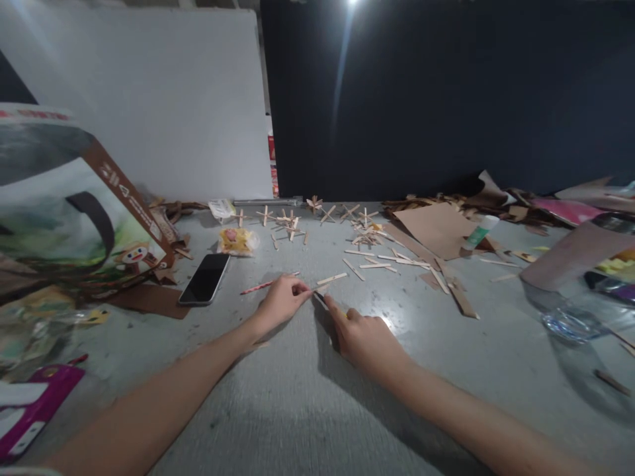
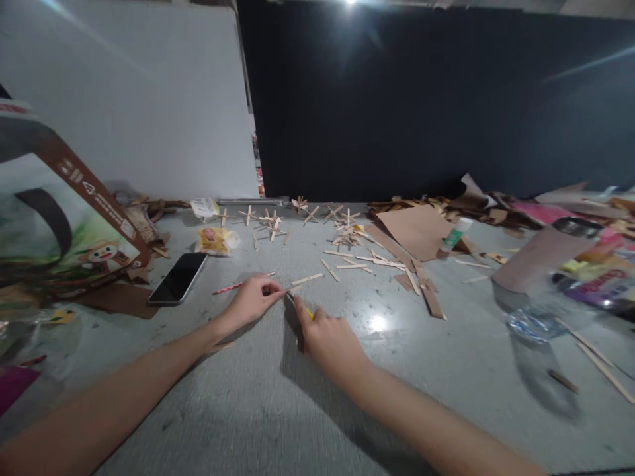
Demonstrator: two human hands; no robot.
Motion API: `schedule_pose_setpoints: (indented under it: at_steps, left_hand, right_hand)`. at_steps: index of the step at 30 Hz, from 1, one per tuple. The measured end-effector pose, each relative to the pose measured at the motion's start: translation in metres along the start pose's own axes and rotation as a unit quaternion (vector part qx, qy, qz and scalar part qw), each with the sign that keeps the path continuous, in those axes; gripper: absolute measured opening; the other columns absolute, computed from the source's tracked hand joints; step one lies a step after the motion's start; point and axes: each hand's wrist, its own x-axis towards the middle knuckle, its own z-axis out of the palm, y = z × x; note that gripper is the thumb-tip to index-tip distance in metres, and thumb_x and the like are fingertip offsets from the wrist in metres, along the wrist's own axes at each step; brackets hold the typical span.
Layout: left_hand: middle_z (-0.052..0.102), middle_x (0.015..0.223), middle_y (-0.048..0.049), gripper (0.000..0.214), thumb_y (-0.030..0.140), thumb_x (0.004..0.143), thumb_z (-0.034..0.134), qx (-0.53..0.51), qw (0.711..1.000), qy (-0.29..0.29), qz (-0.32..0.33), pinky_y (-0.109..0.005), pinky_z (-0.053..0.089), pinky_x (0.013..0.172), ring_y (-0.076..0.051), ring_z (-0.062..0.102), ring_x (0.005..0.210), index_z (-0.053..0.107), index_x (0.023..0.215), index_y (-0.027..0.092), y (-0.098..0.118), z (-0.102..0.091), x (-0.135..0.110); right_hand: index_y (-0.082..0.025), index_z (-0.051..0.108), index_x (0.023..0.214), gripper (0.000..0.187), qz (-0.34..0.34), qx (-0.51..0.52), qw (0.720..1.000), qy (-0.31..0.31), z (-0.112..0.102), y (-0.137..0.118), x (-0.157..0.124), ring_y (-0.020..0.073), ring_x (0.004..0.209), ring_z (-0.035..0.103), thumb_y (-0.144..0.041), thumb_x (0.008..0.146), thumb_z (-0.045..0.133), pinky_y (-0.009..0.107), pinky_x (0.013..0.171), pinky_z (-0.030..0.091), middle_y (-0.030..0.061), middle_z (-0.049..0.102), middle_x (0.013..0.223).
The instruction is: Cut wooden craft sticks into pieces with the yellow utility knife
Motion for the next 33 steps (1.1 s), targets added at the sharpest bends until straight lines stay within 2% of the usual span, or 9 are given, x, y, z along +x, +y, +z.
schedule_pose_setpoints:
  at_steps: [10,16,24,28,33]
  left_hand:
    - [0.077,0.073,-0.0052,0.015,0.022,0.084,0.07,-0.001,1.0,-0.001,0.003,-0.029,0.046,0.067,-0.02,0.066,0.07,0.077,0.072,0.018,-0.001,0.002,0.0]
    - [0.076,0.072,-0.0047,0.015,0.024,0.083,0.07,-0.003,1.0,0.004,0.003,-0.029,0.046,0.065,-0.02,0.065,0.069,0.076,0.07,0.019,-0.003,0.003,0.001]
    - [0.076,0.074,-0.0053,0.013,0.021,0.084,0.071,-0.003,1.0,0.006,0.007,-0.031,0.047,0.07,-0.021,0.066,0.073,0.076,0.072,0.018,-0.005,0.005,0.0]
    - [0.077,0.075,-0.005,0.014,0.022,0.084,0.072,0.003,1.0,0.015,0.011,-0.031,0.048,0.073,-0.022,0.067,0.077,0.076,0.071,0.019,-0.005,0.005,0.001]
    - [0.078,0.075,-0.0051,0.016,0.027,0.085,0.07,-0.004,1.0,0.0,-0.003,-0.031,0.048,0.069,-0.021,0.067,0.072,0.076,0.073,0.018,-0.007,0.005,0.001]
  right_hand:
    - [-0.015,0.029,0.163,0.081,-0.014,0.004,1.0,-0.007,0.006,0.0,0.006,0.024,0.07,0.068,-0.013,0.086,0.054,0.03,0.058,0.043,0.0161,0.074,0.094]
    - [-0.015,0.029,0.163,0.082,-0.016,0.01,1.0,0.021,0.011,-0.001,0.007,0.0218,0.066,0.066,-0.013,0.085,0.054,0.027,0.056,0.04,0.0139,0.074,0.088]
    - [-0.012,0.03,0.162,0.079,-0.017,0.002,1.0,-0.018,0.0,-0.005,0.005,0.0256,0.073,0.071,-0.008,0.086,0.052,0.029,0.058,0.043,0.0173,0.075,0.091]
    - [-0.011,0.031,0.162,0.08,-0.023,-0.004,0.999,-0.022,-0.003,-0.007,0.004,0.0266,0.074,0.071,-0.008,0.085,0.052,0.03,0.058,0.043,0.0172,0.075,0.089]
    - [-0.011,0.032,0.162,0.08,-0.026,0.018,1.0,-0.004,0.001,0.0,0.003,0.0258,0.069,0.07,-0.014,0.086,0.055,0.029,0.056,0.04,0.0156,0.076,0.087]
